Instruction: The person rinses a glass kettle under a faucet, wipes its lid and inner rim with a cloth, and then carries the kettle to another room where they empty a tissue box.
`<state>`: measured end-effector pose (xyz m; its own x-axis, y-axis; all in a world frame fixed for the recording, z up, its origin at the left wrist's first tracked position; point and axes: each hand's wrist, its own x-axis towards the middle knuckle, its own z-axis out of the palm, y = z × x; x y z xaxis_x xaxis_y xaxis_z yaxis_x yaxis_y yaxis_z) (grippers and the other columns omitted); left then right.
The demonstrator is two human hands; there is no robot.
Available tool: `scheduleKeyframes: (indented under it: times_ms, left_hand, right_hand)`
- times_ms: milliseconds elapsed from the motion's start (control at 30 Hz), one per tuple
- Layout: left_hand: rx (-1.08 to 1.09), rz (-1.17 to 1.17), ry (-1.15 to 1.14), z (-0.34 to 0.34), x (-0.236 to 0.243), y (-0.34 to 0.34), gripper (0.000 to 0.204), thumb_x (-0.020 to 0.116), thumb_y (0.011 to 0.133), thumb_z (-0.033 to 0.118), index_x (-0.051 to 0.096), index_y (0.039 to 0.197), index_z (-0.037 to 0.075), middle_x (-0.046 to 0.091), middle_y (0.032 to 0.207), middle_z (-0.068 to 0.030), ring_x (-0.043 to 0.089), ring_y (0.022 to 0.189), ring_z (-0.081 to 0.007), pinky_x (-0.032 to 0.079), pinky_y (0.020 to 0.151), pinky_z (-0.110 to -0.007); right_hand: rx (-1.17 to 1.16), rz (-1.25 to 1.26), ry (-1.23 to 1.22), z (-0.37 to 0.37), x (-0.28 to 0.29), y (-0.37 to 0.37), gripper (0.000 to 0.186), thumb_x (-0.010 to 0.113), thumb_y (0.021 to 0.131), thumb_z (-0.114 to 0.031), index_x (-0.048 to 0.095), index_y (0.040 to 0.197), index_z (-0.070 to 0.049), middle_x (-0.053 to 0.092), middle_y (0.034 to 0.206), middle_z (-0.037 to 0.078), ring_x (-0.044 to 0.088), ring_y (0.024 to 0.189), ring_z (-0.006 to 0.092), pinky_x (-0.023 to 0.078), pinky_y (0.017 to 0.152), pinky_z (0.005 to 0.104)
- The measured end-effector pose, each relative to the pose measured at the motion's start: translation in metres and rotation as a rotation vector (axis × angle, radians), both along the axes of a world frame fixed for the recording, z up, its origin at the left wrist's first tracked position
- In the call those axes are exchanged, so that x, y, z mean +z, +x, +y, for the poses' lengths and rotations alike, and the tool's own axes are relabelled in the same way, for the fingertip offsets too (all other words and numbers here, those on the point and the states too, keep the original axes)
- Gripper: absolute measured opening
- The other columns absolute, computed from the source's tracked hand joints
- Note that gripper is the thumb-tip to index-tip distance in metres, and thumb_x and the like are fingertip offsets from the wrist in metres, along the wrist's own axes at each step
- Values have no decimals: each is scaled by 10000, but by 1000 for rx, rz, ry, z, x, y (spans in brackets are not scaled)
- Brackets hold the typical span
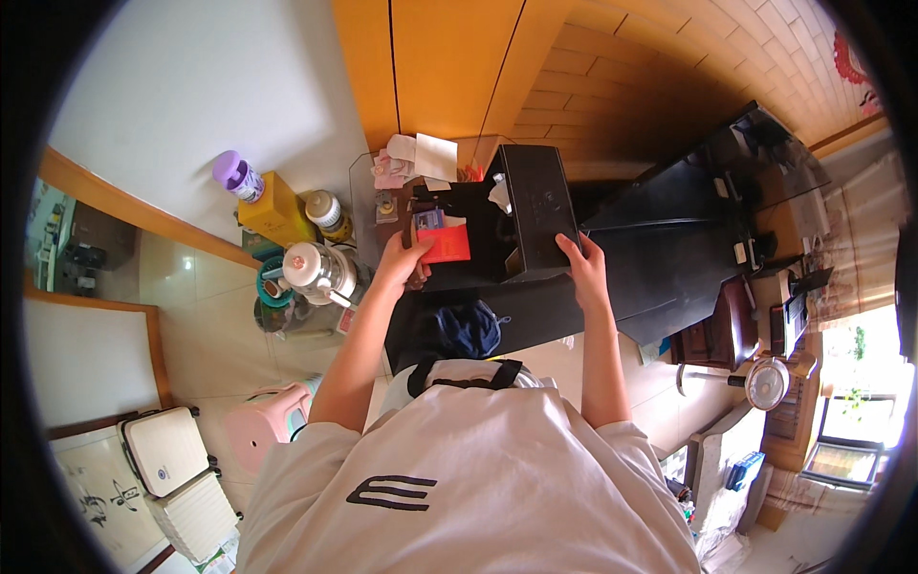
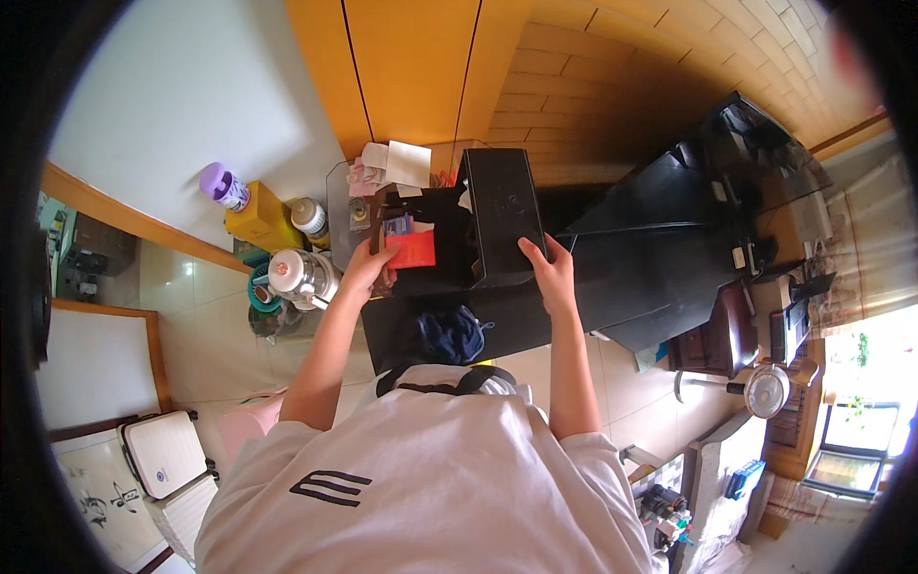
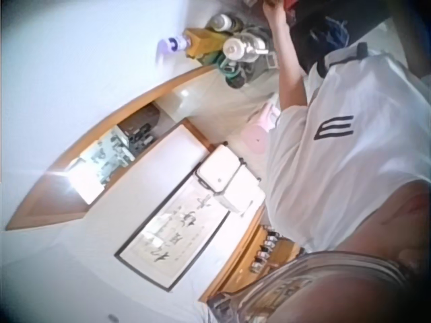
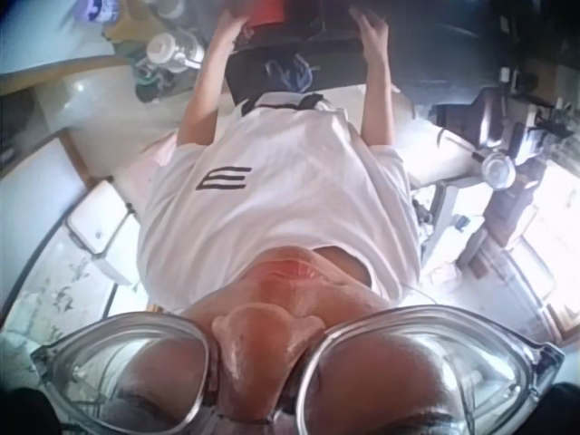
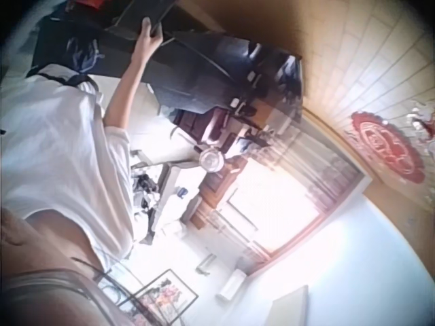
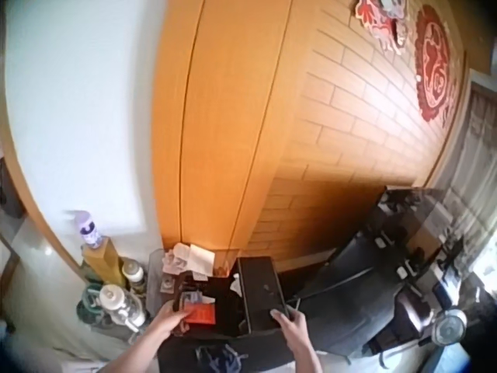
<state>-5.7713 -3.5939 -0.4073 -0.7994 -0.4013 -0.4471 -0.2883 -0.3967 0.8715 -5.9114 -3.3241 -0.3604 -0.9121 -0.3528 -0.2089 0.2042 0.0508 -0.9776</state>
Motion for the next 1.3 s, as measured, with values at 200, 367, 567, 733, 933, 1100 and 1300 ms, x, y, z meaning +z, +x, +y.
scheduleKeyframes:
  times_ms: [200, 367, 567, 733, 933, 1100, 1300]
  left_hand:
    - [-1, -7, 42, -12, -7, 21, 204, 608, 866, 189, 504, 979, 54, 581, 653, -53, 545, 441, -147, 432, 379, -272]
    - [6, -59, 224, -16, 5, 26, 186, 603, 848, 132, 507, 967, 26, 590, 635, -79, 533, 409, -159, 421, 353, -284]
    - [-338, -194, -109, -57, 6, 32, 220, 621, 821, 134, 506, 963, 12, 564, 600, -74, 504, 368, -170, 393, 341, -288]
    - [-560, -335, -590, -76, 53, 26, 348, 618, 795, 133, 479, 1060, -45, 606, 671, -126, 540, 399, -185, 417, 396, -321]
    - [-649, -402, -658, -96, 83, 17, 314, 608, 793, 123, 493, 1039, -35, 618, 705, -139, 569, 423, -211, 439, 439, -345]
    - [-736, -446, -1216, -84, 92, 7, 348, 589, 784, 123, 482, 1103, 33, 623, 831, -190, 596, 489, -268, 464, 476, -384]
    - [-644, -254, -1288, -74, 113, -7, 418, 571, 827, 200, 444, 1173, 3, 625, 867, -194, 599, 509, -269, 482, 579, -397]
  right_hand:
    - [-48, -7, -49, 1, -4, -1, 335, 683, 812, -161, 616, 1054, 62, 658, 905, 53, 582, 801, 85, 443, 717, 193]
    - [-66, -58, -96, 5, -4, -6, 315, 682, 807, -139, 622, 1046, 57, 659, 882, 45, 587, 768, 86, 446, 692, 194]
    - [-30, -72, -93, 6, 0, -11, 295, 680, 809, -138, 629, 1031, 49, 660, 876, 43, 589, 762, 81, 447, 681, 194]
    - [-38, -52, -89, 9, -5, -13, 286, 680, 809, -142, 632, 1015, 51, 663, 877, 49, 593, 764, 86, 450, 680, 197]
    - [-35, -65, -97, 10, -2, -11, 301, 683, 806, -150, 633, 1020, 56, 665, 887, 58, 597, 775, 95, 457, 691, 205]
    - [-26, -49, -91, 9, 1, -10, 307, 677, 810, -153, 631, 1027, 59, 666, 899, 62, 601, 785, 100, 465, 700, 214]
    - [-25, -64, -91, 7, 3, -7, 309, 675, 812, -156, 632, 1034, 55, 664, 905, 58, 597, 800, 98, 460, 716, 214]
